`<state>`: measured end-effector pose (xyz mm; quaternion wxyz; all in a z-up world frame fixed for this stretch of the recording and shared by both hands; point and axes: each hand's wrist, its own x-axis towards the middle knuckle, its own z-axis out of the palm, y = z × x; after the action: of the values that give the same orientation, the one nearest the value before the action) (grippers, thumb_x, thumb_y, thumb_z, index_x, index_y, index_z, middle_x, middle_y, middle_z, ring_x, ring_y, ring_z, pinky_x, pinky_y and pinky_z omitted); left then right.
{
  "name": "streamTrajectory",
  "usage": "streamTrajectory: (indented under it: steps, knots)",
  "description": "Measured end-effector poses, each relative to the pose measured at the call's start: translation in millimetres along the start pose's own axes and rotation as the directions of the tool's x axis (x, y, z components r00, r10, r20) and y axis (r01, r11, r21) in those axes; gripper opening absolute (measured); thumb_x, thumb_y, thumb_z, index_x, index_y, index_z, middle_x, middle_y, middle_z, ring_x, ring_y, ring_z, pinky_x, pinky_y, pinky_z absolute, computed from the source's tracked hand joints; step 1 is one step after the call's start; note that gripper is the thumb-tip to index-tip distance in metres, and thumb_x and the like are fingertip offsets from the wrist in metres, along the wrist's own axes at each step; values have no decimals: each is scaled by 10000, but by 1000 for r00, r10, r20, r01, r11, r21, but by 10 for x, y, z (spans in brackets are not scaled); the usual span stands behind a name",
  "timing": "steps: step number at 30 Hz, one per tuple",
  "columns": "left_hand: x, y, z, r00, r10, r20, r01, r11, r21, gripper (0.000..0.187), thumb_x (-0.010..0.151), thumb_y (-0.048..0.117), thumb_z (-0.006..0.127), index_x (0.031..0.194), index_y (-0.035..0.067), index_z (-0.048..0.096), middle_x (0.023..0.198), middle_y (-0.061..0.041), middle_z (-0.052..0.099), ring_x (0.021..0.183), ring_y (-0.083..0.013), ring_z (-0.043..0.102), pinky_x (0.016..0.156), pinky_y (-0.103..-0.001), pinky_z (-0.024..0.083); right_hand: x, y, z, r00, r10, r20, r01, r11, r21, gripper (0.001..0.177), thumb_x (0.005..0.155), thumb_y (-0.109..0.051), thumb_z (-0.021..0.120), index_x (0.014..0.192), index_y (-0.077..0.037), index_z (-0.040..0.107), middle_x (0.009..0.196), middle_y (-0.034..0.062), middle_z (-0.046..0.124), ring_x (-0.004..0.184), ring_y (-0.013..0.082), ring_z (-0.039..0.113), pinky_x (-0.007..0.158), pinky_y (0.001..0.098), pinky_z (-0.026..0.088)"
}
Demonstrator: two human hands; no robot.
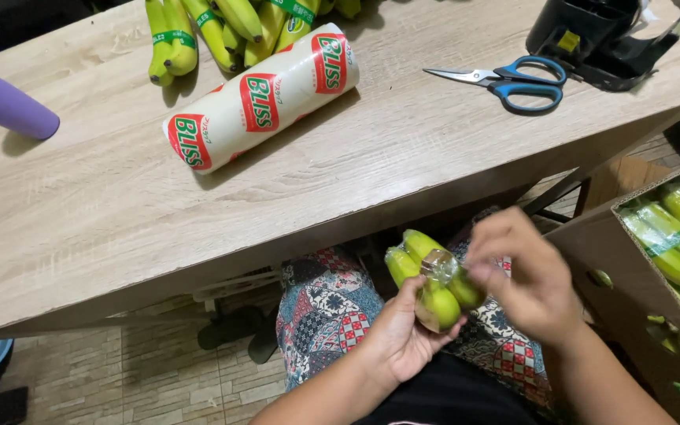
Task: Wrapping bunches of bananas in plastic film and cutting the film with scissors on a wooden table.
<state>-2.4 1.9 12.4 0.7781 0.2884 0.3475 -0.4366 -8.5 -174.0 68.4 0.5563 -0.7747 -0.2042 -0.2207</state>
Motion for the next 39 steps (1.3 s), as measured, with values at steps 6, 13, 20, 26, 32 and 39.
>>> streamTrajectory:
  steps: [6, 13, 20, 26, 32, 39]
  knots:
    - [-27, -4, 28, 998, 53, 24, -53, 999, 5, 298, 979, 342, 648, 1176, 119, 643, 924, -100, 696, 711, -176, 657, 533, -287, 578, -14, -133, 180, 998, -54, 36, 60, 979, -197, 189, 889, -167, 743, 1008, -34, 680, 956, 122, 610, 855, 217, 606, 749, 305, 510]
    - [142, -42, -110, 1000, 16, 12, -15, 998, -57, 459, 951, 359, 668, 1266, 28, 623, 984, -228, 731, 754, -307, 715, 524, -301, 609, -32, -162, 192, 992, 118, -49, -120, 992, -30, 244, 805, 84, 364, 836, -117, 498, 889, 47, 522, 842, 174, 515, 736, 280, 440]
    - [148, -17, -192, 997, 65, 31, -61, 991, -115, 374, 1004, 409, 640, 1192, 86, 652, 984, -122, 718, 733, -203, 683, 563, -296, 608, 138, -327, 128, 994, -1, 108, 37, 945, -325, 142, 922, -217, 698, 957, -80, 679, 958, 76, 621, 884, 221, 569, 808, 348, 449]
    - [32, 3, -44, 993, 105, -51, -108, 992, -67, 295, 944, 299, 670, 1176, 120, 638, 946, -104, 700, 755, -177, 657, 631, -318, 588, 123, -312, 195, 988, -54, 145, 120, 861, -495, 168, 961, -229, 664, 977, -62, 664, 971, 118, 583, 859, 278, 533, 772, 380, 440]
    - [69, -10, -75, 993, 116, -31, -118, 990, -75, 306, 979, 286, 611, 1230, 112, 617, 1013, -130, 720, 833, -216, 684, 660, -343, 588, 79, -234, 288, 989, -67, 131, 117, 898, -425, 207, 1019, -194, 516, 914, -21, 556, 937, 143, 571, 872, 312, 502, 789, 419, 418]
    - [30, 8, -83, 993, 60, -103, -64, 997, -35, 381, 973, 263, 606, 1245, -4, 599, 1000, -235, 691, 681, -252, 664, 461, -268, 559, 108, -253, 145, 997, 8, -75, -29, 959, -280, 293, 1068, -218, 428, 867, -31, 531, 899, 109, 578, 918, 262, 559, 858, 383, 465]
